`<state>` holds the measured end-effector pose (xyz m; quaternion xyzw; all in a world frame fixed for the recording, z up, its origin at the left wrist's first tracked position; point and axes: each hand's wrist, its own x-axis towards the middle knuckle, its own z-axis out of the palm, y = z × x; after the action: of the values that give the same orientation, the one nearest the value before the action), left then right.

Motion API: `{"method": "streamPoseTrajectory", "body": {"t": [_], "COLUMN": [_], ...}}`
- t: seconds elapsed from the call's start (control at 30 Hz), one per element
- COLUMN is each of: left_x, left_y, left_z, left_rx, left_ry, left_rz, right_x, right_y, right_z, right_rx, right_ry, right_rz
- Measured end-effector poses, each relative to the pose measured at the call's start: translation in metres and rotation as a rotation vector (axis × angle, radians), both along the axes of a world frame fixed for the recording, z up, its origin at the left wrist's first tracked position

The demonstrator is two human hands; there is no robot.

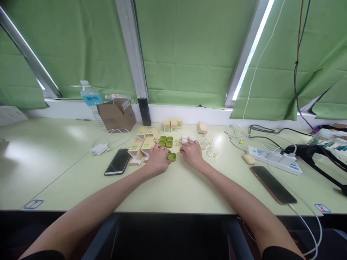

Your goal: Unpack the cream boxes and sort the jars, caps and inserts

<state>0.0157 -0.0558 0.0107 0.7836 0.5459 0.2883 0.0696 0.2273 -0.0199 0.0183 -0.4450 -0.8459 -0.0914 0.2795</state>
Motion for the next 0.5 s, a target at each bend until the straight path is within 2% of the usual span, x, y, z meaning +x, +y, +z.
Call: {"method": "streamPoseTrajectory", "body": {"t": [0.2,0.33,0.5], "left_x": [0.001,0.004,0.003], "left_y": [-0.006,-0.010,-0.006], "left_z": [0.007,0.009,0.008], "left_rx": [0.028,0.092,0.092], "left_ry": [0.073,0.165,0.176], "left_rz": [0.016,-0.057,-0.102], "right_x": [-0.024,-0.030,-0.017], "right_y": [0.018,0.022,0.011], "right_z": [0.002,-0.001,-0.005], "right_rx": [0.036,0.018,0.058], "right_ry": [-0.278,-0.290,-0.264], "right_rz": [-0.094,-0.127,-0.125]}}
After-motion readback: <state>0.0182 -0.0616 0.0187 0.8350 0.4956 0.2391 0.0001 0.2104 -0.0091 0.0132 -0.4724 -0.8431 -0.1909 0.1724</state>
